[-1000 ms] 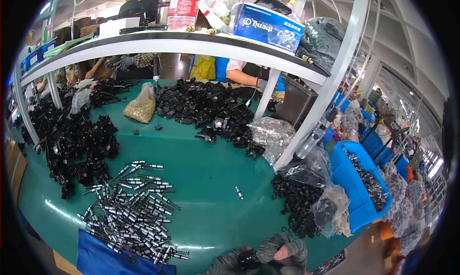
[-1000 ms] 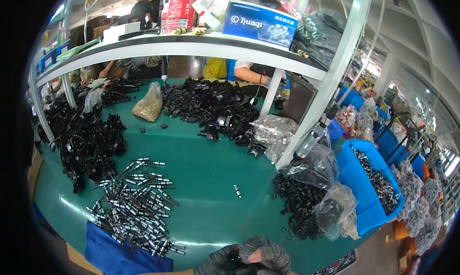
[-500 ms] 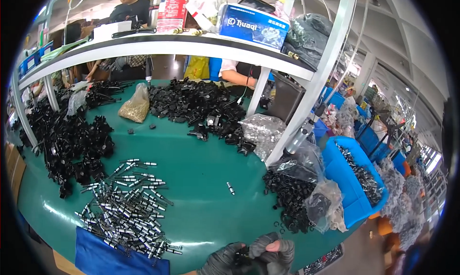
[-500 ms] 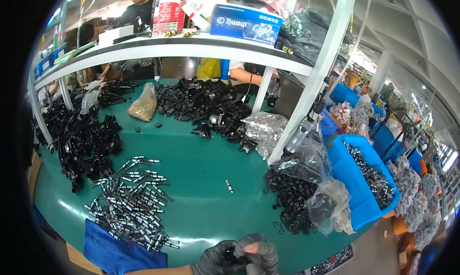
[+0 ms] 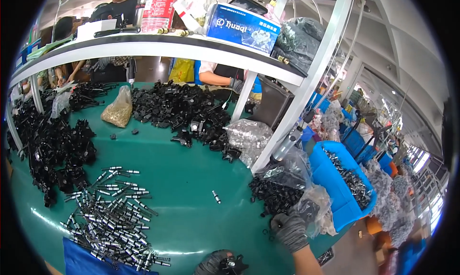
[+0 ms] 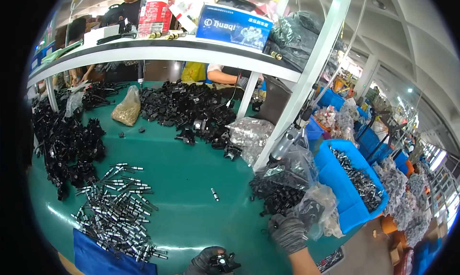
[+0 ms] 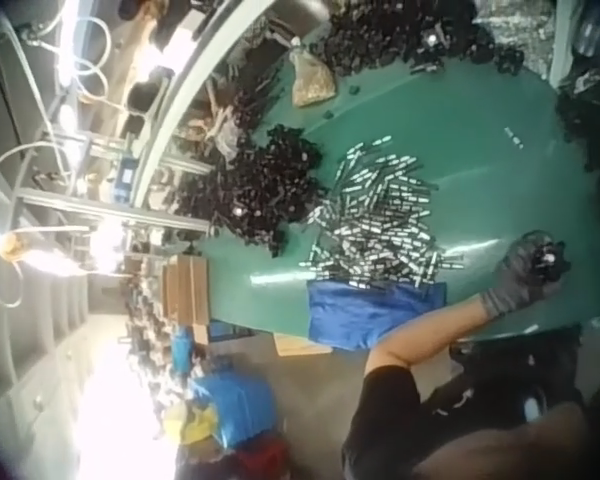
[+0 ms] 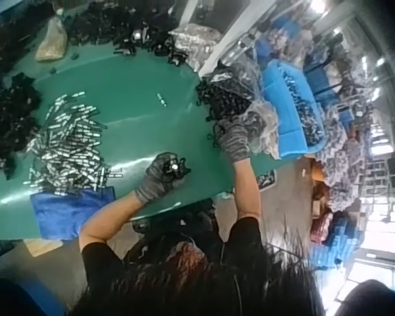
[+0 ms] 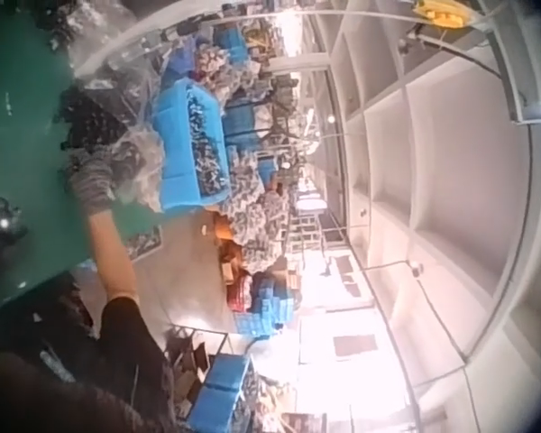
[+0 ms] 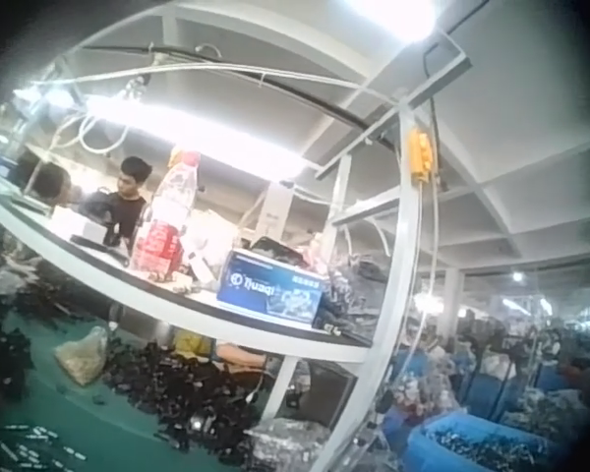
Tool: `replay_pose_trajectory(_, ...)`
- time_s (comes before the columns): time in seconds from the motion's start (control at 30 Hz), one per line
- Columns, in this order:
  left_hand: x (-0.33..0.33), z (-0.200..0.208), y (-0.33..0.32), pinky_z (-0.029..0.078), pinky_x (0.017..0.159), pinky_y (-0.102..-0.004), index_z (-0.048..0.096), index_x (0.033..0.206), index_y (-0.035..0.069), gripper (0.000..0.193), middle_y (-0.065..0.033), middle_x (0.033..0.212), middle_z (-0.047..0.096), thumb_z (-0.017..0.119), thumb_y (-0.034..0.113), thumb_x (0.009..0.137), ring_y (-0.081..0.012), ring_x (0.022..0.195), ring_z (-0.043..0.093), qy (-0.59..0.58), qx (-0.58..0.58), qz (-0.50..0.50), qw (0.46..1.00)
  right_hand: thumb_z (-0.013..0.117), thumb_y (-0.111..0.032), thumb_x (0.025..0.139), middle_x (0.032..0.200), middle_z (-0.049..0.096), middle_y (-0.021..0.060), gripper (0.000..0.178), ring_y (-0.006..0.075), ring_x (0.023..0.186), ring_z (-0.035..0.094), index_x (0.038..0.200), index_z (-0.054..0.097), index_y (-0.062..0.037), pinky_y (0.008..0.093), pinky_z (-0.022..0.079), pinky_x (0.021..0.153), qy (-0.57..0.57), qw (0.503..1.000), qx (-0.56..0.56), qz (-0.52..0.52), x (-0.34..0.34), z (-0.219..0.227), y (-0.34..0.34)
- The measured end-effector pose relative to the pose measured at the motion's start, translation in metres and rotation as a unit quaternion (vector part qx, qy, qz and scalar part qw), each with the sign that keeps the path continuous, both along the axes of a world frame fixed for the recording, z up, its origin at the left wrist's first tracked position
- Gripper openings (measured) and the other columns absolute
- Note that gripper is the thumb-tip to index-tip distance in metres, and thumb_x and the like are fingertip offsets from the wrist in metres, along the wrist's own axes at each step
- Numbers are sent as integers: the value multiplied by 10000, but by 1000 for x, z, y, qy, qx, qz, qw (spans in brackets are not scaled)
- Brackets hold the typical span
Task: Assembling small plastic and metal components by hand at an industrial workbench.
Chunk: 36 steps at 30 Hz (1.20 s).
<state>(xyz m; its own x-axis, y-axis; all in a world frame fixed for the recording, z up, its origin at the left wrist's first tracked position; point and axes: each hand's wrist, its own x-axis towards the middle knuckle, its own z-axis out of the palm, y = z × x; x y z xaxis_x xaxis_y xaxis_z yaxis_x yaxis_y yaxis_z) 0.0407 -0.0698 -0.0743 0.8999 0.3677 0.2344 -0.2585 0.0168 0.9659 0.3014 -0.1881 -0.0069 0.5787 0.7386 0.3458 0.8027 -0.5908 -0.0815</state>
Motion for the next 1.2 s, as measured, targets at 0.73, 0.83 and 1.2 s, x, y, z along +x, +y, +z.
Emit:
replay_pose_trajectory(0.73, -1, -2, 8, 483, 986, -371, 417, 1376, 108, 617, -81, 1201, 576, 704, -14, 843, -195, 1134, 570, 18, -202, 15, 979, 585, -190, 931, 1025, 627, 163, 345, 326, 850, 640, 1259, 553, -91, 491, 547, 713, -302, 876, 26, 375, -103, 35, 16)
replay_pose_trajectory(0.83, 2, -2, 12, 481, 984, -365, 431, 1366, 98, 592, -82, 1203, 579, 701, -7, 850, -189, 1129, 572, -2, -167, -3, 986, 575, -204, 931, 954, 623, 164, 218, 325, 798, 621, 1097, 634, -75, 484, 526, 681, -121, 890, 53, 437, -105, 70, 29)
replay_pose_trajectory(1.2, 4, -7, 10, 460, 991, -374, 324, 1487, 143, 807, -81, 1297, 559, 714, -75, 815, -222, 1159, 569, -64, -147, -33, 986, 770, -331, 801, 992, 555, 184, 498, 306, 849, 576, 1150, 522, -78, 470, 496, 750, 671, 507, 338, 423, -132, 77, 43)
